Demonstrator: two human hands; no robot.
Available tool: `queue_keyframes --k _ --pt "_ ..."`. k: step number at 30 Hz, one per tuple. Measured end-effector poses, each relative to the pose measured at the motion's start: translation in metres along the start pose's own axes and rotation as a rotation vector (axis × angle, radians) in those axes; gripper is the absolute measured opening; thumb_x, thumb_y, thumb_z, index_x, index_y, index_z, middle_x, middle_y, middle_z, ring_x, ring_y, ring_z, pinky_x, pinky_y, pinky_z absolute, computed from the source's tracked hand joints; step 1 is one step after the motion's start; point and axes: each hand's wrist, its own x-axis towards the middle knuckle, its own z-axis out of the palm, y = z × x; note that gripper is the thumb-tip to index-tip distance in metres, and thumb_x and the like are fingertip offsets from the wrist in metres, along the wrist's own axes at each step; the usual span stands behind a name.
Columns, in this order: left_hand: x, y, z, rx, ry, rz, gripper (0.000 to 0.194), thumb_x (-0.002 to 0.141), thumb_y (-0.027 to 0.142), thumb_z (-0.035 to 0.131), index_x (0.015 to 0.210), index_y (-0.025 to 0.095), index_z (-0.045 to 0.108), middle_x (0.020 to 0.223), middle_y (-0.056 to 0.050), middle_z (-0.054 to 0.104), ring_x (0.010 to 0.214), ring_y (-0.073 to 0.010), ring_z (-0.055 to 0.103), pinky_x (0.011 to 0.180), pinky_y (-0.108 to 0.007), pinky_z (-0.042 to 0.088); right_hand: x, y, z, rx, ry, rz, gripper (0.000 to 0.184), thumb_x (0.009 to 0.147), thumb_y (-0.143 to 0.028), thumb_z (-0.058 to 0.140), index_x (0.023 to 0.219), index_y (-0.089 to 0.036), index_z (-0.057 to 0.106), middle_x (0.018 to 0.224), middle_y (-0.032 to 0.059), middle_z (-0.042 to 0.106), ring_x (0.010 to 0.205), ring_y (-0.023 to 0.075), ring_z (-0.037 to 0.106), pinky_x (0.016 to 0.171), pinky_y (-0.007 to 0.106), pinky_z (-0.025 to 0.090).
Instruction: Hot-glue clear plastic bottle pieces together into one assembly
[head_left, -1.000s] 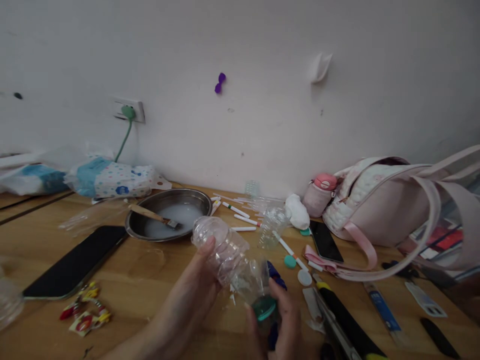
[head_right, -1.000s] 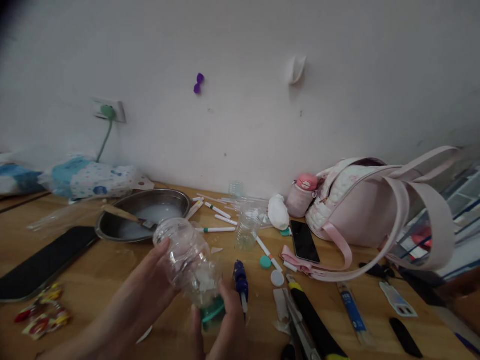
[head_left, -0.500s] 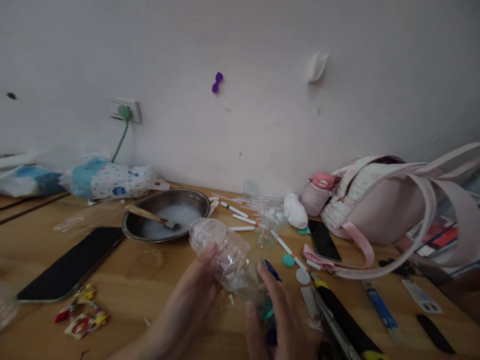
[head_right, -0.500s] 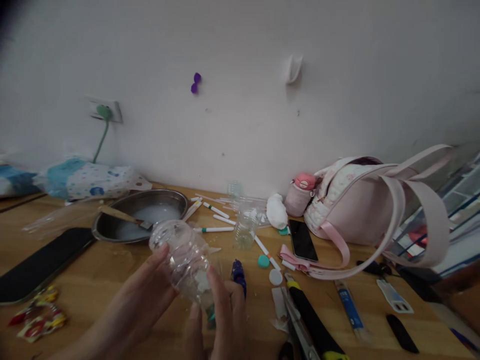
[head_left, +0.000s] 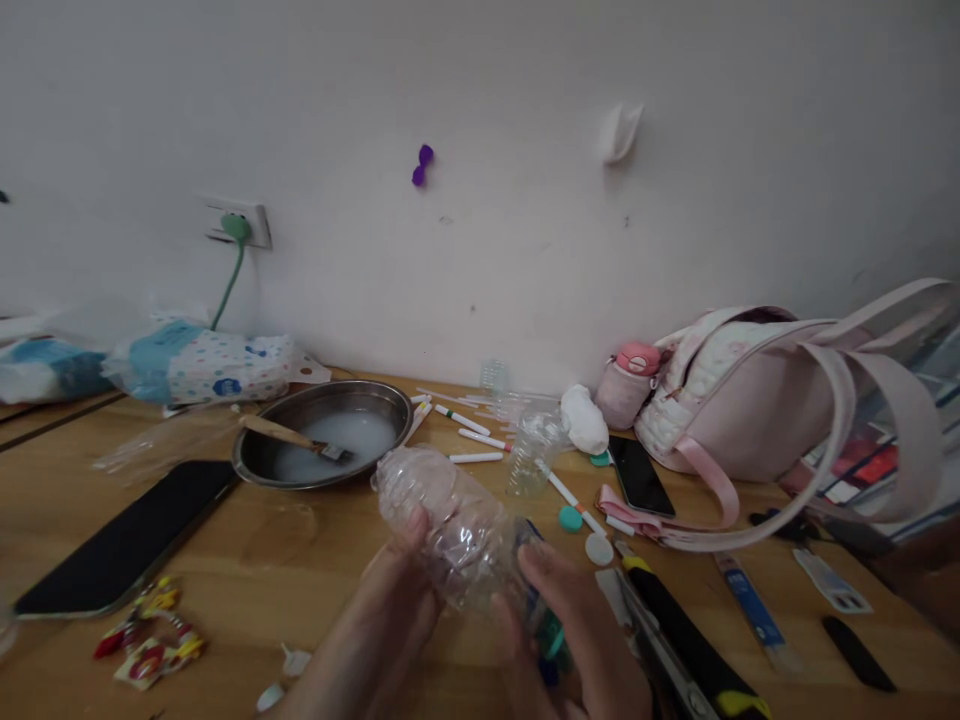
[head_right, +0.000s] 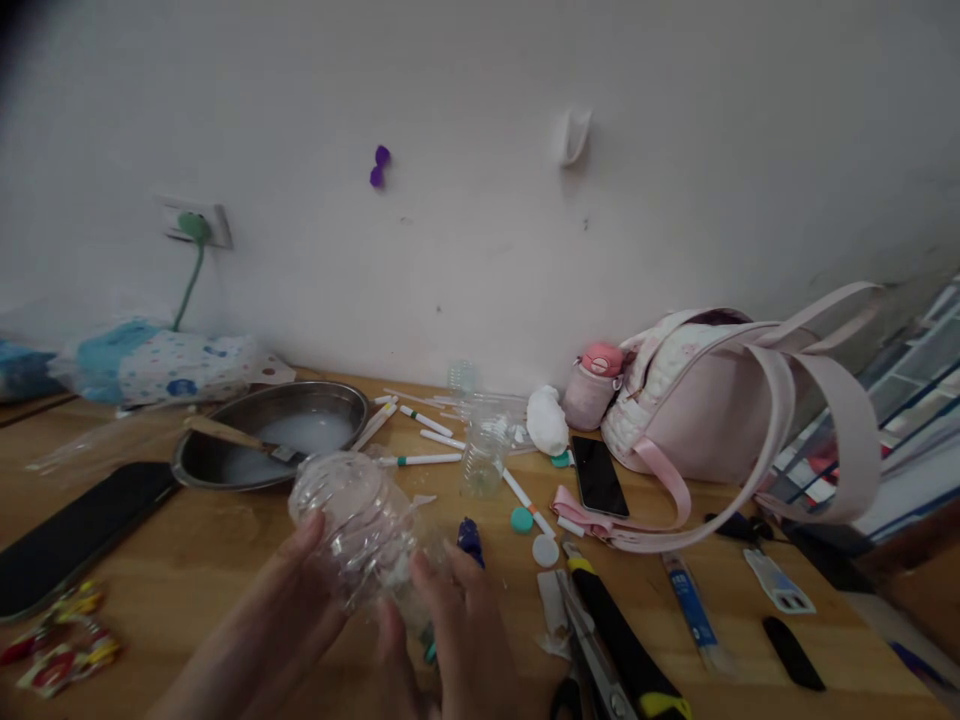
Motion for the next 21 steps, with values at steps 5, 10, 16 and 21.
queue_keyframes --k 5,10,16,21 --pt "0.001 -0.002 0.002 -0.025 0.002 -0.008 0.034 0.09 0.046 0.054 0.102 0.021 0.073 0.105 -0.003 0.075 0.112 -0.0251 0.061 0.108 -0.036 0.032 -0.003 -0.003 -0.001 -0.072 -0.016 -0.034 0.029 0.081 -0.02 0.062 0.11 -0.023 0.061 0.105 0.01 0.069 0.091 0.0218 0.069 0.07 0.026 0.06" --pt "0.001 -0.004 0.001 -0.052 -0.011 -0.041 0.034 0.086 0.048 0.059 0.102 0.022 0.074 0.103 -0.003 0.076 0.116 -0.0244 0.057 0.113 -0.036 0.023 0.0 -0.009 -0.004 -0.076 -0.028 -0.037 0.029 0.078 -0.015 0.063 0.107 -0.021 0.062 0.102 0.0117 0.068 0.088 0.0227 0.069 0.07 0.028 0.06" --pt "0.0 -0.005 -0.004 -0.074 -0.049 -0.014 0.027 0.084 0.043 0.063 0.1 0.024 0.074 0.115 -0.003 0.072 0.129 -0.0273 0.046 0.114 -0.039 0.022 0.001 -0.012 -0.003 -0.078 -0.051 0.024 0.035 0.083 -0.016 0.055 0.118 -0.018 0.054 0.093 0.0091 0.065 0.082 0.018 0.068 0.066 0.022 0.058" --pt "-0.001 -0.002 -0.004 -0.039 -0.041 -0.019 0.03 0.085 0.045 0.061 0.101 0.023 0.073 0.119 -0.005 0.07 0.128 -0.0294 0.046 0.113 -0.041 0.022 -0.001 -0.01 -0.002 -0.112 -0.057 0.011 0.022 0.096 -0.033 0.042 0.111 -0.023 0.055 0.096 0.0079 0.059 0.08 0.0136 0.068 0.064 0.017 0.056"
